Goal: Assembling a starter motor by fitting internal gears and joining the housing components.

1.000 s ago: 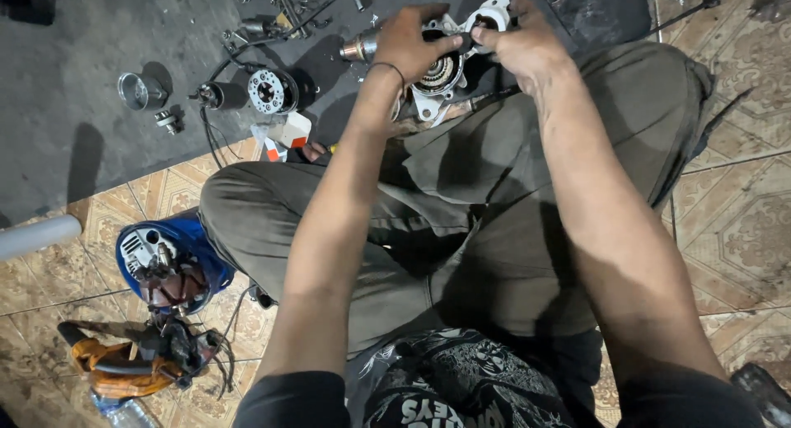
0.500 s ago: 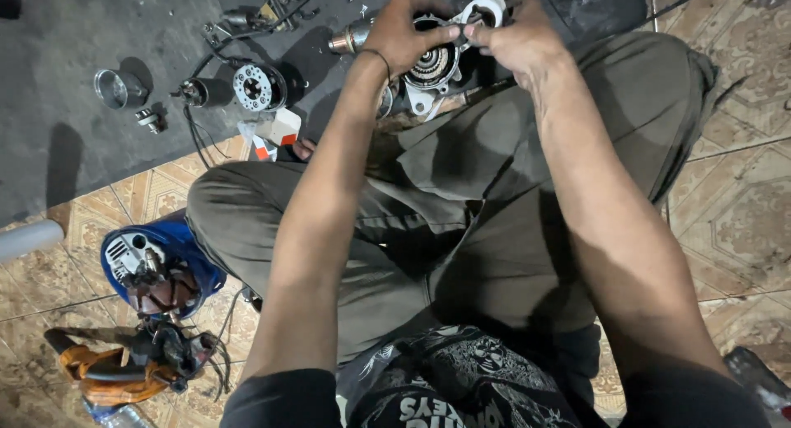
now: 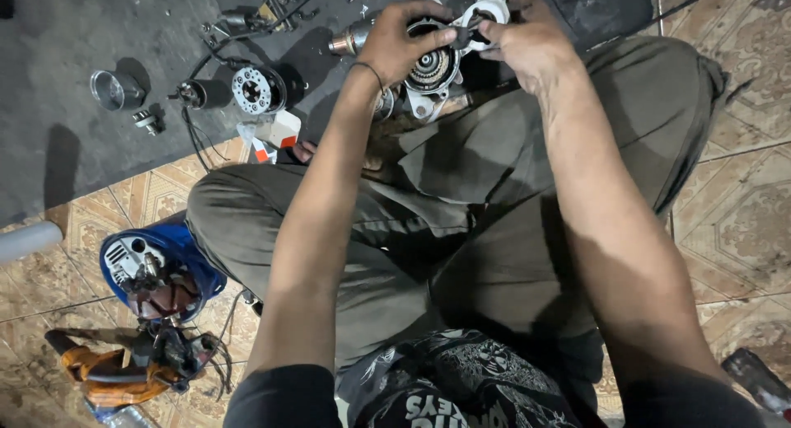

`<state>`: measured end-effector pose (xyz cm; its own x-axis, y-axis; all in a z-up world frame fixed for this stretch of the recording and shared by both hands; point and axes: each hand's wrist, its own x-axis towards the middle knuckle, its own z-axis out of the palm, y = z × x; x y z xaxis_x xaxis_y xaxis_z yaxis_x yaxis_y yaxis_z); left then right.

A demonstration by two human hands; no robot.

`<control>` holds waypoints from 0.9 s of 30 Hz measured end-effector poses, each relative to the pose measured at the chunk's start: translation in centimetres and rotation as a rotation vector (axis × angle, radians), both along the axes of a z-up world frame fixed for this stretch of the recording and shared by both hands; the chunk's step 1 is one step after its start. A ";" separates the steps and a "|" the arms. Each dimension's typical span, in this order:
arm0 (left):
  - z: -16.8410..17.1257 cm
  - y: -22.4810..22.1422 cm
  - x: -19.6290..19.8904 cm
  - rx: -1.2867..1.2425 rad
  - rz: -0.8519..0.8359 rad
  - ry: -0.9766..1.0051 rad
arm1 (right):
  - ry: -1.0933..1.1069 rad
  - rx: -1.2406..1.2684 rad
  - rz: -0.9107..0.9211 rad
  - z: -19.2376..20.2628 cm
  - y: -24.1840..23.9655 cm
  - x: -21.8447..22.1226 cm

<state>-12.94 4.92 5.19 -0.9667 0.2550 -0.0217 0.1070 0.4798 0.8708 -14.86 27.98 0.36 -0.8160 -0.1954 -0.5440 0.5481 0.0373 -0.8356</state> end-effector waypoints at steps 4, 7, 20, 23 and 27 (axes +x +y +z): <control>0.7 0.2 -0.1 0.072 -0.023 0.021 | 0.109 0.018 -0.015 -1.0 -0.2 0.0; 2.1 0.8 0.1 0.105 -0.046 0.087 | 0.190 0.060 -0.008 -0.2 -0.5 0.1; 3.8 2.4 2.6 -0.243 -0.035 0.242 | 0.217 0.077 -0.024 0.6 -1.0 0.2; 4.0 2.9 2.8 -0.238 -0.038 0.316 | 0.200 0.100 -0.028 0.7 -1.1 0.4; 4.2 3.5 2.8 -0.282 0.019 0.331 | 0.206 0.153 -0.035 1.1 -1.1 0.4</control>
<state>-10.09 8.43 9.35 -0.9378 0.2657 0.2236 0.3471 0.6985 0.6258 -14.46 26.84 1.45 -0.9176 -0.0937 -0.3864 0.3698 0.1558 -0.9160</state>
